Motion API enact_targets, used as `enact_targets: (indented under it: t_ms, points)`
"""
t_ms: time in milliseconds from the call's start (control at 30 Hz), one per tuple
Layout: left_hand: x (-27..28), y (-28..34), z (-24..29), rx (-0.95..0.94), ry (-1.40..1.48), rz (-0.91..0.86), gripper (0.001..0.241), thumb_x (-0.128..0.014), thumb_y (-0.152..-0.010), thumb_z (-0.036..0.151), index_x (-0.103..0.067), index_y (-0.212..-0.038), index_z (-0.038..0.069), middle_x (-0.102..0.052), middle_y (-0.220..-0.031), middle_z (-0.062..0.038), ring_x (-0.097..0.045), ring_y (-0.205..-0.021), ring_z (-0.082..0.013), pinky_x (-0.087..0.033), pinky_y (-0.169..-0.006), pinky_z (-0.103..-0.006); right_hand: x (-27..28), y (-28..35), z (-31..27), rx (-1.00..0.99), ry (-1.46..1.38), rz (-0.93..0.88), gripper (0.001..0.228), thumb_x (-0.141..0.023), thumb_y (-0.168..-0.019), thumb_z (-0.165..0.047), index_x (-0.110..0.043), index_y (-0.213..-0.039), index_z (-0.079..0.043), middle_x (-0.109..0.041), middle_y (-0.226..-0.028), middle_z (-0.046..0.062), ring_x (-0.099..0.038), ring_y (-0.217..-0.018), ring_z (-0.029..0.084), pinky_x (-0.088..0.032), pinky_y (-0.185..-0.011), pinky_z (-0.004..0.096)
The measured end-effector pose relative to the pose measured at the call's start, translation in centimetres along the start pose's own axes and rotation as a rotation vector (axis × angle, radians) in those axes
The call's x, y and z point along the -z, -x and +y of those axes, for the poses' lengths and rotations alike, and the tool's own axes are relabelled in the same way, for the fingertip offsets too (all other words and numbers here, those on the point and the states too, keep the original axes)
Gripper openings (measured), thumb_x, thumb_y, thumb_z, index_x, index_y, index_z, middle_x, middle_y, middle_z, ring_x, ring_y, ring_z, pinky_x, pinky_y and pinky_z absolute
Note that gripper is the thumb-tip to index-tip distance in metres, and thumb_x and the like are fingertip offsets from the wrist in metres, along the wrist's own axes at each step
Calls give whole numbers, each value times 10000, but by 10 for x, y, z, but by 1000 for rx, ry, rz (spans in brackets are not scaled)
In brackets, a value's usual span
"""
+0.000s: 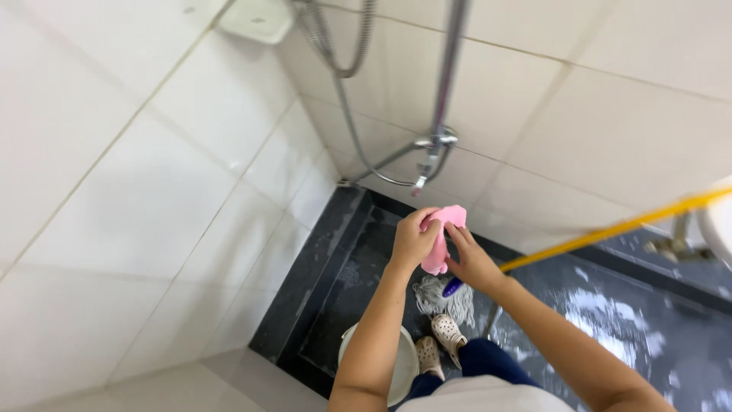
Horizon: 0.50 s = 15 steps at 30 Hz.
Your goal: The person washes a pink cloth in a sink, then fills a bucket with water from a shower head. They dip a mop into the bucket, wring it out, and proceed to mop the bathroom floor, repeatedly dipping and wringing the mop as they clean around the toilet and sink.
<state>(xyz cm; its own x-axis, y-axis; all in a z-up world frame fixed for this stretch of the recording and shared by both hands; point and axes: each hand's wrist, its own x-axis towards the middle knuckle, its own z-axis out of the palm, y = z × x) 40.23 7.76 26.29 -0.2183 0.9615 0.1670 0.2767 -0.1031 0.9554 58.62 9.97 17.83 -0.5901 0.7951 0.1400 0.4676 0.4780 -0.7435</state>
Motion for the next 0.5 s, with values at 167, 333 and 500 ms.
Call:
enact_targets:
  t_ms: [167, 333, 500]
  points:
    - [-70, 0, 16, -80, -29, -248, 284, -689, -899, 151, -730, -1149, 22, -754, -1013, -197, -750, -928, -302, -576, -813, -343, 56, 54, 16, -239, -43, 194, 617, -777, -858, -174, -497, -1395, -54, -639, -1277, 205, -660, -1138, 334, -553, -934, 418]
    - [-115, 6, 58, -149, -27, -458, 292, -686, -917, 188, -722, -1154, 21, -744, -995, -183, -747, -864, -292, -575, -775, -346, 104, 86, 17, -445, -92, 460, 547, -820, -888, -258, -504, -1259, -8, -717, -1091, 185, -766, -933, 250, -593, -751, 366]
    - [-158, 3, 79, -255, -59, -611, 284, -681, -971, 251, -735, -1139, 28, -715, -923, -153, -710, -793, -271, -557, -735, -352, 160, 108, -16, -383, -215, 651, 738, -793, -836, -180, -398, -1436, -14, -637, -1211, 204, -734, -899, 225, -585, -716, 335]
